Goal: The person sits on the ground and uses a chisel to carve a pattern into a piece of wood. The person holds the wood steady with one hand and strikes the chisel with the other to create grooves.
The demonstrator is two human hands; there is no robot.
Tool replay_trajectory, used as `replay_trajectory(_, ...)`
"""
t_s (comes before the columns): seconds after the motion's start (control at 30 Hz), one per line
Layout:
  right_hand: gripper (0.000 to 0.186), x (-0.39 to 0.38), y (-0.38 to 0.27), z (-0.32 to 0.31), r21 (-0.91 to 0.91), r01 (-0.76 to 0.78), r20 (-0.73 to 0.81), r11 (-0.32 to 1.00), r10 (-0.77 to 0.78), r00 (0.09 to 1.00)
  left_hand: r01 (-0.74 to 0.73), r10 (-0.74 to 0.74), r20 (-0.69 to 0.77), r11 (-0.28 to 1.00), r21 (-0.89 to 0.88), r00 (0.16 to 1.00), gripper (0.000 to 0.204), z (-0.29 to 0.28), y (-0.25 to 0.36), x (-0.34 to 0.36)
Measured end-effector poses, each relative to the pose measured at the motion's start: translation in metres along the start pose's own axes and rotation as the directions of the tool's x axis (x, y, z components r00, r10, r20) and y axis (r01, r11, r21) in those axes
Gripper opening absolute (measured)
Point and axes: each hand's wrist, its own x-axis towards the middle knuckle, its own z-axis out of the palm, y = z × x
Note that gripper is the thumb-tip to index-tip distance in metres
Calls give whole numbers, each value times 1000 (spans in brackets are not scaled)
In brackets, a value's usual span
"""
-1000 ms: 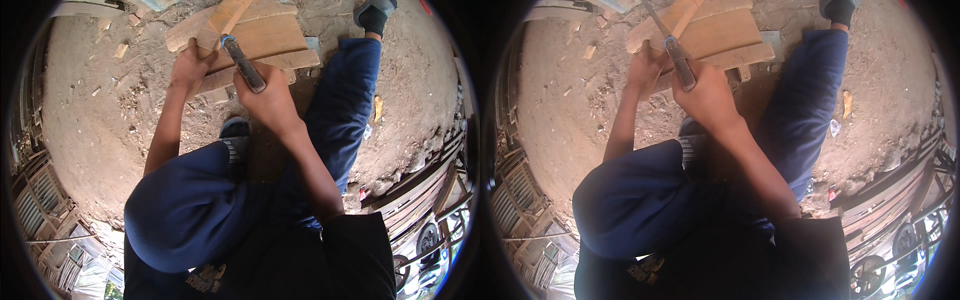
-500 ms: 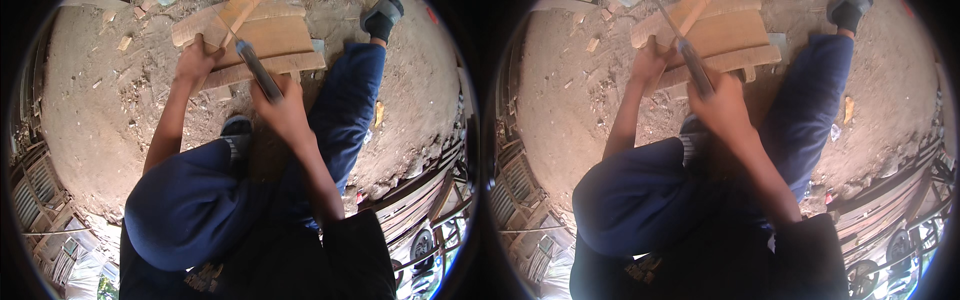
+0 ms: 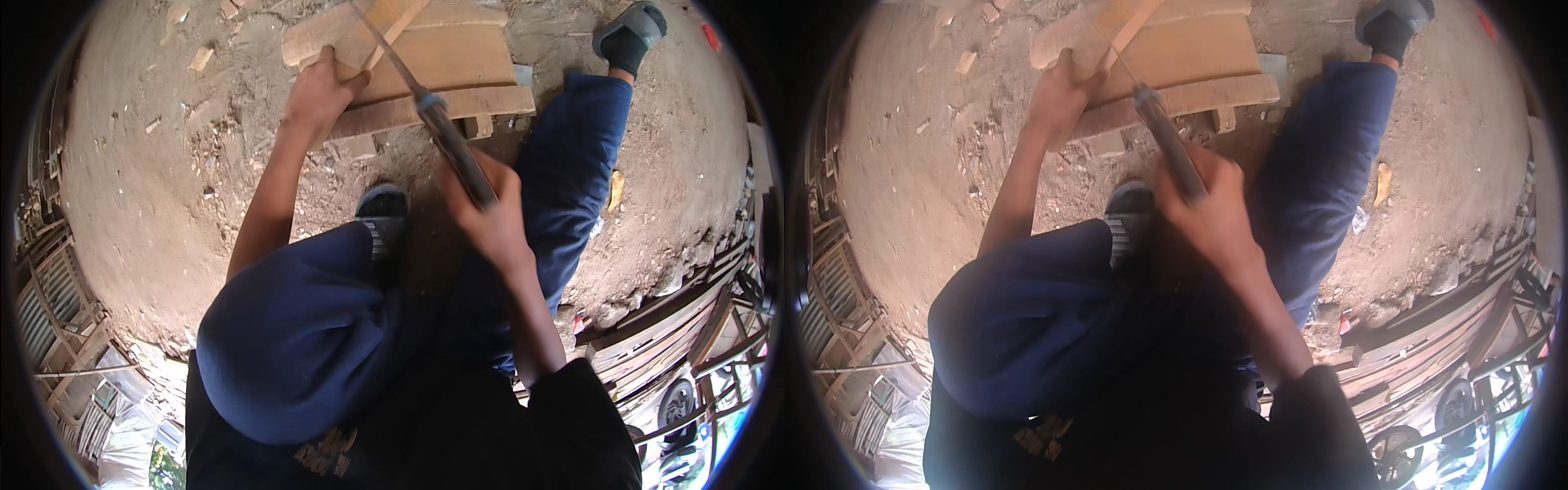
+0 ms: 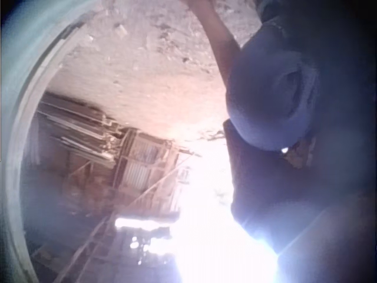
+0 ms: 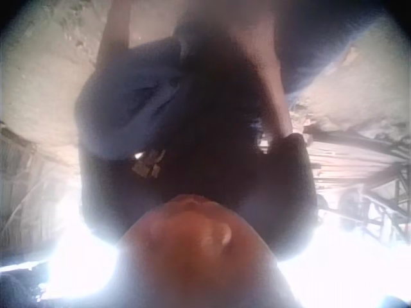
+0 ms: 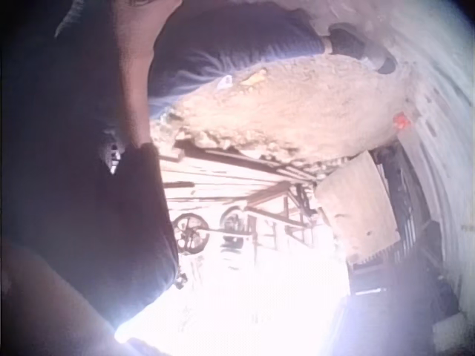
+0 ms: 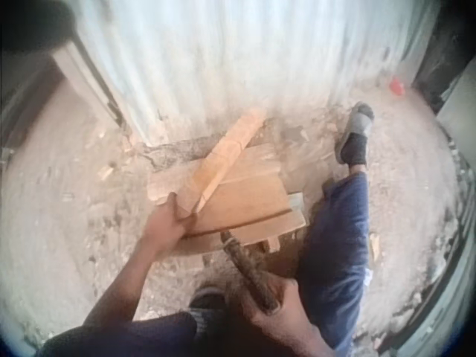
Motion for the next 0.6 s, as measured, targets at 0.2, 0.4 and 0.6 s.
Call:
replay_trajectory(0.2, 14, 25, -7, 15, -140, 71, 30, 988, -67, 997, 13, -13, 5, 999, -29, 1000, 69, -5, 9, -3)
replay_trajectory(0.4, 17, 9, 12, 0, -72, 14, 16, 997, -13, 1000, -19, 19, -12, 1000, 12, 1000, 69, 2, 2, 4)
replay_trajectory(0.6, 18, 18, 5, 0, -19, 3, 17, 1000, -3, 1000, 21, -21, 3, 1000, -6, 1000, 68, -6, 10, -2)
